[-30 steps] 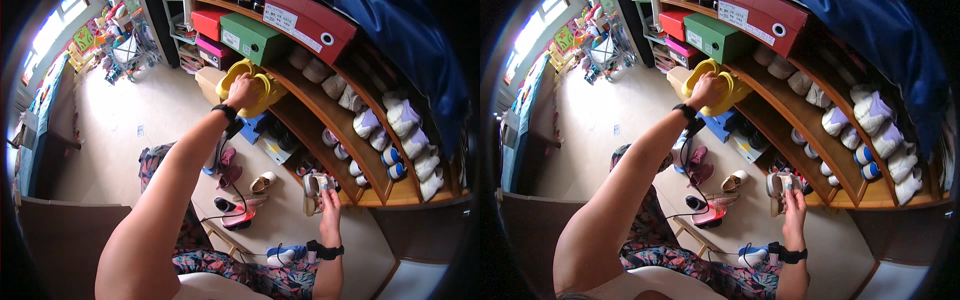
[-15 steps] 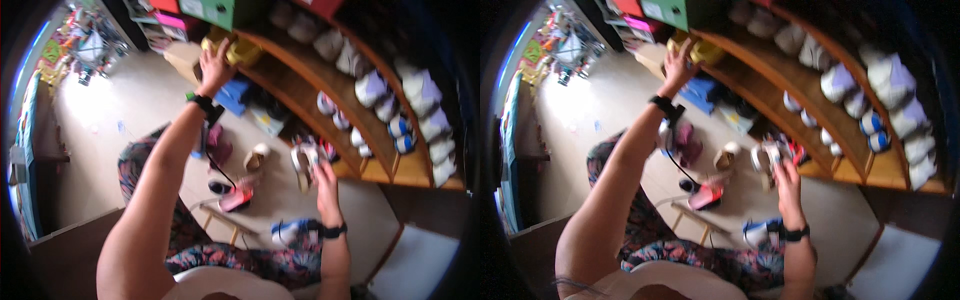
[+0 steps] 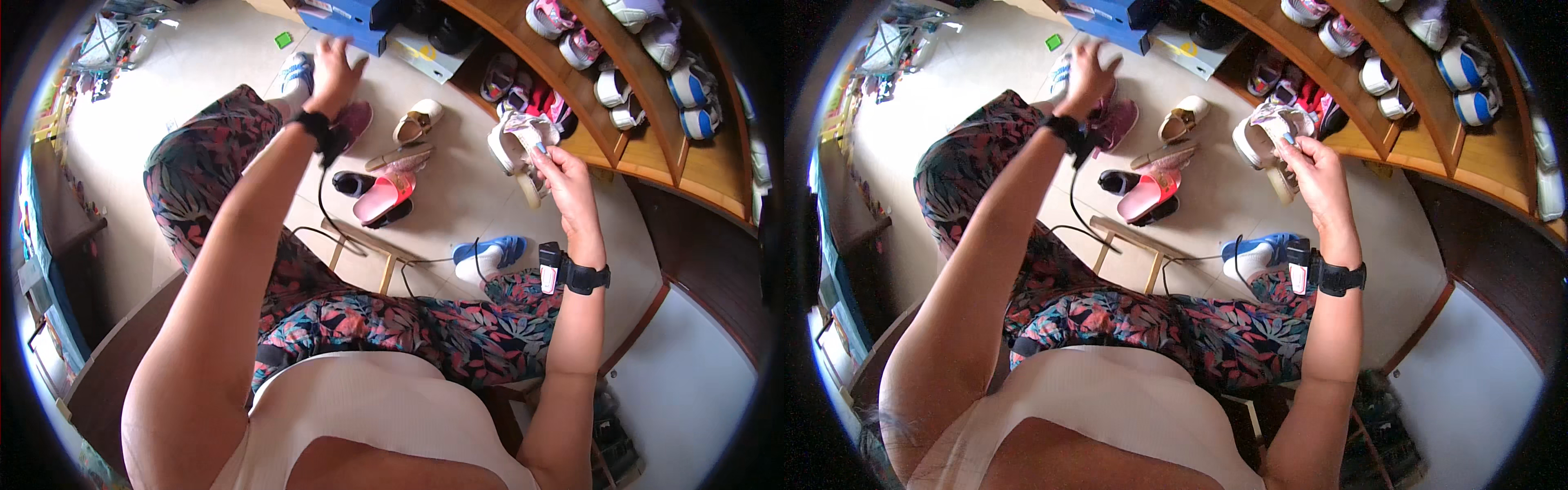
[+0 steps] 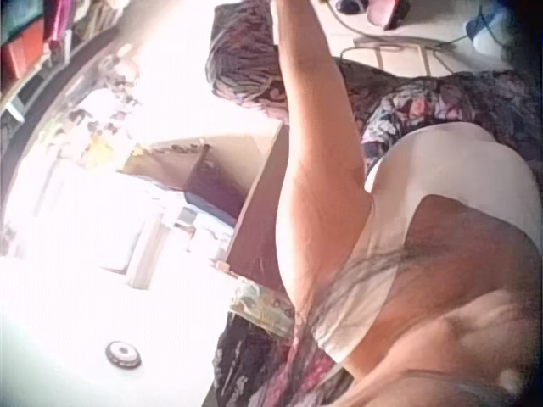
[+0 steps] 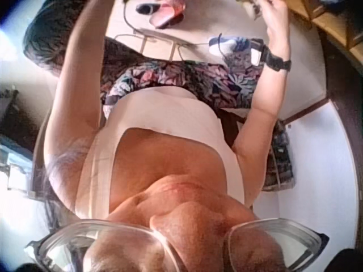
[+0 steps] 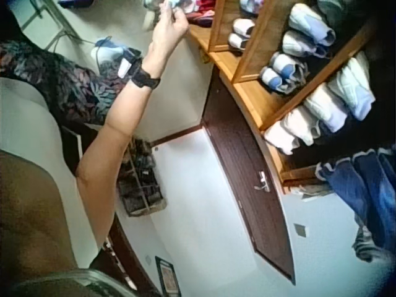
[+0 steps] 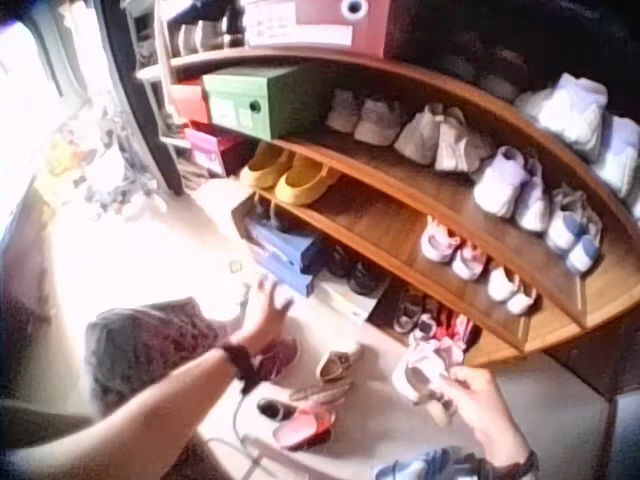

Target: The person organizes shoes on a wooden rack, handling a box, moving several pairs of shoes and sandals to different shelves, and placing items from the floor onto the rack.

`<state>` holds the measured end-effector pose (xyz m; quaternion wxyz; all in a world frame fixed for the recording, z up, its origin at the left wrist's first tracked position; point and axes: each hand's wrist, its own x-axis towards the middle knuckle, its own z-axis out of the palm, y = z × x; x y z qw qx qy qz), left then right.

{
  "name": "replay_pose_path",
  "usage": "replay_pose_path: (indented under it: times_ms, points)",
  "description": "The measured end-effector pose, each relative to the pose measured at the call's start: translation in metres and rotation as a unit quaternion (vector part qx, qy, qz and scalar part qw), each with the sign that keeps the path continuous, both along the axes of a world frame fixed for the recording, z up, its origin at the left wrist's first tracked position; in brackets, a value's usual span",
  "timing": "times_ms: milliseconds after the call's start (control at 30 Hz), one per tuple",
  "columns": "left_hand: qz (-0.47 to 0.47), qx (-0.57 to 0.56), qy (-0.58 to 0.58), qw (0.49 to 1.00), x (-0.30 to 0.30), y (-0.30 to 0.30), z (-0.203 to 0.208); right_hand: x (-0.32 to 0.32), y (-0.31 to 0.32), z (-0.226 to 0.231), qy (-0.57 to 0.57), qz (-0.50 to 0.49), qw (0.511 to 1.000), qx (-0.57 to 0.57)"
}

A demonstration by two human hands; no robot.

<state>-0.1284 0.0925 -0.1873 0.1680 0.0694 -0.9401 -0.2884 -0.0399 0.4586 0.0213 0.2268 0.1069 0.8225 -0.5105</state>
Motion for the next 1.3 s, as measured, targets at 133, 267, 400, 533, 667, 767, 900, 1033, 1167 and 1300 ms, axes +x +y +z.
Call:
replay_pose_path:
  times_ms: [133,267,400,533,667,767,900,1033,1167,1300]
  points:
    - [-0.219,0.039,-0.206,0.953,0.081,0.036,-0.067,0.011,0.024,-0.01,0.029,0.079,0.994,0.071]
    - [-0.22,0.106,-0.282,0.928,0.128,0.074,-0.081,0.022,0.01,0.002,0.055,0.134,0.969,0.201]
    - [-0.222,0.21,-0.219,0.927,0.123,0.124,-0.036,0.028,0.01,-0.001,0.116,0.212,0.942,0.232]
    - [-0.281,0.294,-0.11,0.907,0.107,0.17,0.062,0.041,0.019,-0.005,0.125,0.262,0.911,0.292]
    - [-0.468,0.245,-0.038,0.848,0.096,0.19,0.146,0.047,0.021,-0.011,0.143,0.268,0.903,0.304]
    - [-0.521,0.182,-0.039,0.833,0.103,0.201,0.16,0.044,0.018,-0.016,0.124,0.268,0.904,0.31]
    - [-0.509,0.202,-0.196,0.813,0.111,0.205,0.166,0.049,0.015,-0.015,0.14,0.291,0.897,0.301]
    - [-0.495,0.185,-0.287,0.799,0.12,0.201,0.174,0.063,0.013,-0.019,0.135,0.304,0.897,0.291]
    - [-0.502,0.206,-0.291,0.788,0.134,0.199,0.178,0.073,0.014,-0.015,0.112,0.325,0.89,0.301]
    - [-0.532,0.2,-0.293,0.769,0.133,0.202,0.19,0.084,0.023,-0.008,0.115,0.315,0.897,0.286]
